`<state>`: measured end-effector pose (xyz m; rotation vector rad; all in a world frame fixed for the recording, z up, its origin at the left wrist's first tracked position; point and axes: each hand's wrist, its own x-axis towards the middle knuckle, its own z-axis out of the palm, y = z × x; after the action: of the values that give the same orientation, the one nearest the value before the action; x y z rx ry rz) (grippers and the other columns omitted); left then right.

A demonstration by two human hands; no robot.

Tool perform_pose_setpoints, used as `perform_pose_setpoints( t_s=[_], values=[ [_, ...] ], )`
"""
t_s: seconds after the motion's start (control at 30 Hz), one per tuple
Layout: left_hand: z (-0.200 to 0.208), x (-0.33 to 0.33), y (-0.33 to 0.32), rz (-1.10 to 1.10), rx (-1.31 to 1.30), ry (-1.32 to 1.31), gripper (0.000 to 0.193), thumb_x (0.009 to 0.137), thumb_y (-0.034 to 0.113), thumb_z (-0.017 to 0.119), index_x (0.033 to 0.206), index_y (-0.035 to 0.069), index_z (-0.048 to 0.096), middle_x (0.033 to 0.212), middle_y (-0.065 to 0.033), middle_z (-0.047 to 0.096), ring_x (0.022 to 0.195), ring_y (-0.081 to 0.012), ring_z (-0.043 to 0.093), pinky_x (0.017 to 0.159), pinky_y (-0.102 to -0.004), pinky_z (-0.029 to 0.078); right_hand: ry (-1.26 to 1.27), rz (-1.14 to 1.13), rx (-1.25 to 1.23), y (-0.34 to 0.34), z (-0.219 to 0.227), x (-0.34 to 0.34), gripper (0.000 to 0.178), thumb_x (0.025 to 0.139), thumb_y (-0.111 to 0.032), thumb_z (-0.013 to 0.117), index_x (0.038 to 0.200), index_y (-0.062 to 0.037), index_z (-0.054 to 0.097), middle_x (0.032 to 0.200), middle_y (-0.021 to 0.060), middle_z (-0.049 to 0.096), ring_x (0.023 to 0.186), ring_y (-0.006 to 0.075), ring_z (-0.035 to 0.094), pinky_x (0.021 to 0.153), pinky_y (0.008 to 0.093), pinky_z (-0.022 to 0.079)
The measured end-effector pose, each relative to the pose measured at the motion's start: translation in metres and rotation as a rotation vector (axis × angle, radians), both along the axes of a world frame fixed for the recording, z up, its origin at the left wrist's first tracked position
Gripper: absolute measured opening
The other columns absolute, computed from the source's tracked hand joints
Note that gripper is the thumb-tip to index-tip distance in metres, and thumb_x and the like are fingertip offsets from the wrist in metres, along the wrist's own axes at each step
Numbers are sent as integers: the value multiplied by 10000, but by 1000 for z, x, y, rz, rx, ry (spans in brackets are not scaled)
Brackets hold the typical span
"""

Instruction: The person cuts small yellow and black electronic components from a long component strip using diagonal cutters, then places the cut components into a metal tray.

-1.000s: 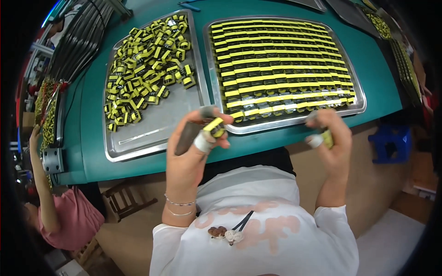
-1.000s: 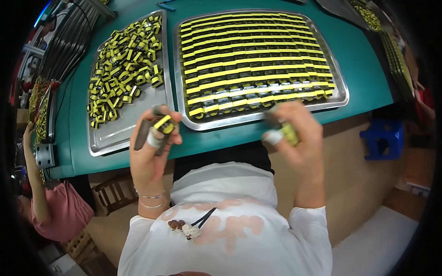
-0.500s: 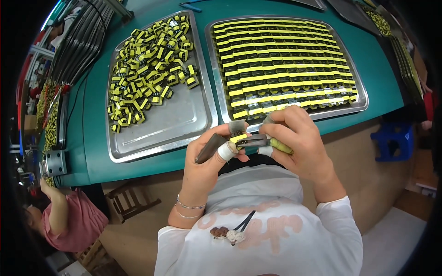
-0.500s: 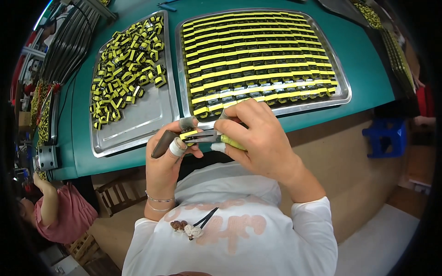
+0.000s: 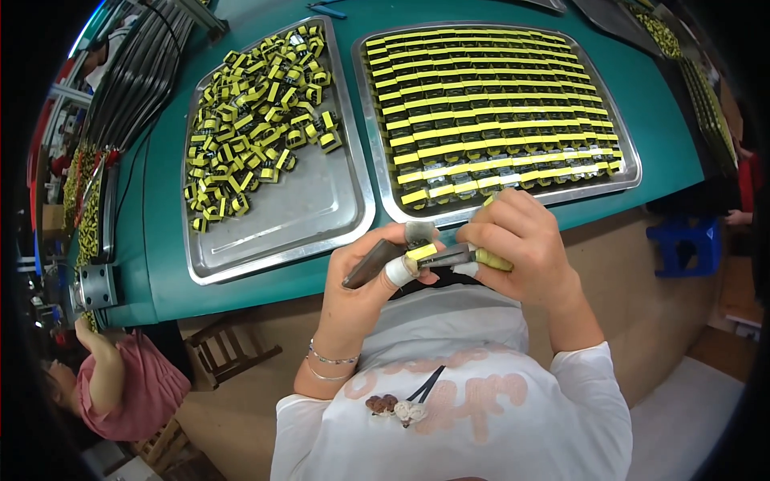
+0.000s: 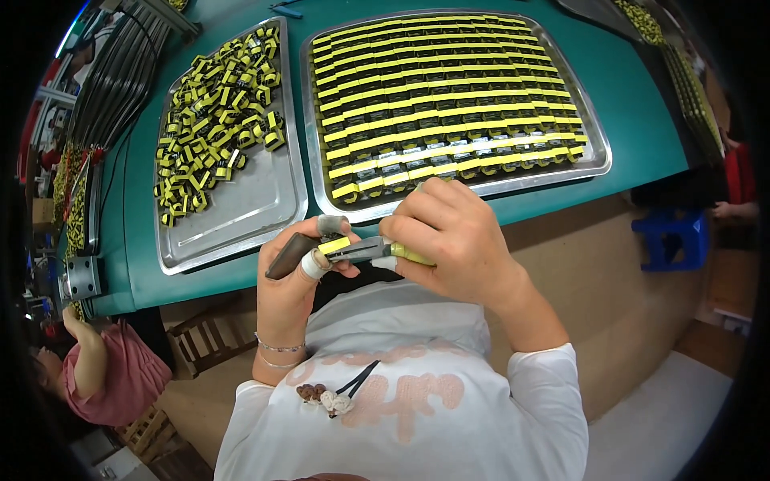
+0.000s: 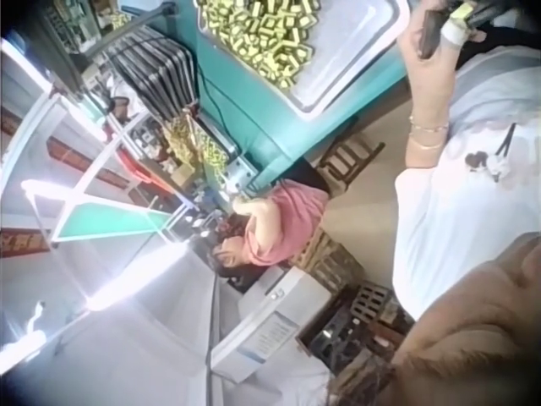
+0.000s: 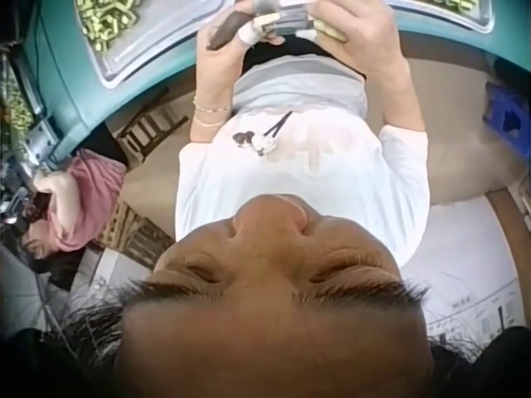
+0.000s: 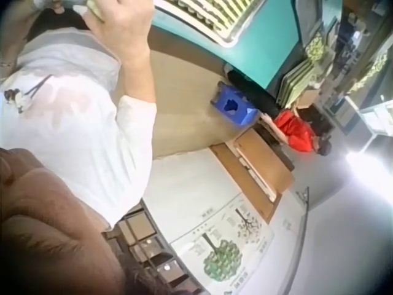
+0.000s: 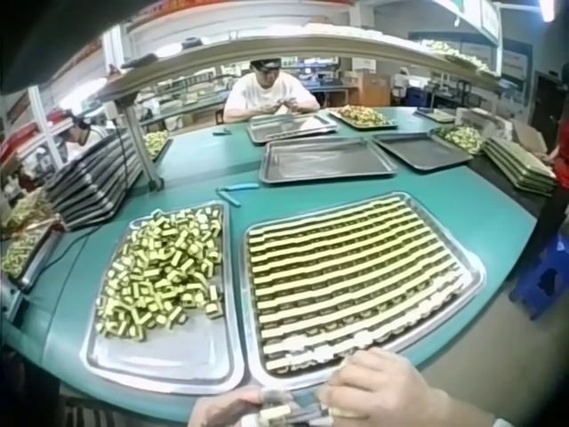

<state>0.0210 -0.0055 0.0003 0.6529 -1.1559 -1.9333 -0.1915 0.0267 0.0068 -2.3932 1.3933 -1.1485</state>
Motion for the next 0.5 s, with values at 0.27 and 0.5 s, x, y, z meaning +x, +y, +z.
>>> perform_pose_setpoints(
  t_s=[0.27, 0.5],
  values=[
    [-6, -3, 2, 44, 20, 96, 329, 848, 79, 659, 1126, -48, 537, 1092, -161, 594, 1000, -233, 612, 790, -359, 572, -7, -50, 63, 8, 4, 1, 295, 553, -71, 696, 843, -65, 642, 779, 40, 572, 699, 233, 521, 614, 339, 422],
    [-8, 0, 2, 67, 53, 98, 339, 819, 49, 673, 1116, -39, 537, 1119, -164, 565, 1016, -242, 598, 814, -386, 574, -66, -83, 114, 13, 5, 1, 306, 572, -62, 695, 873, -72, 639, 795, 33, 570, 721, 238, 527, 645, 350, 431]
  ],
)
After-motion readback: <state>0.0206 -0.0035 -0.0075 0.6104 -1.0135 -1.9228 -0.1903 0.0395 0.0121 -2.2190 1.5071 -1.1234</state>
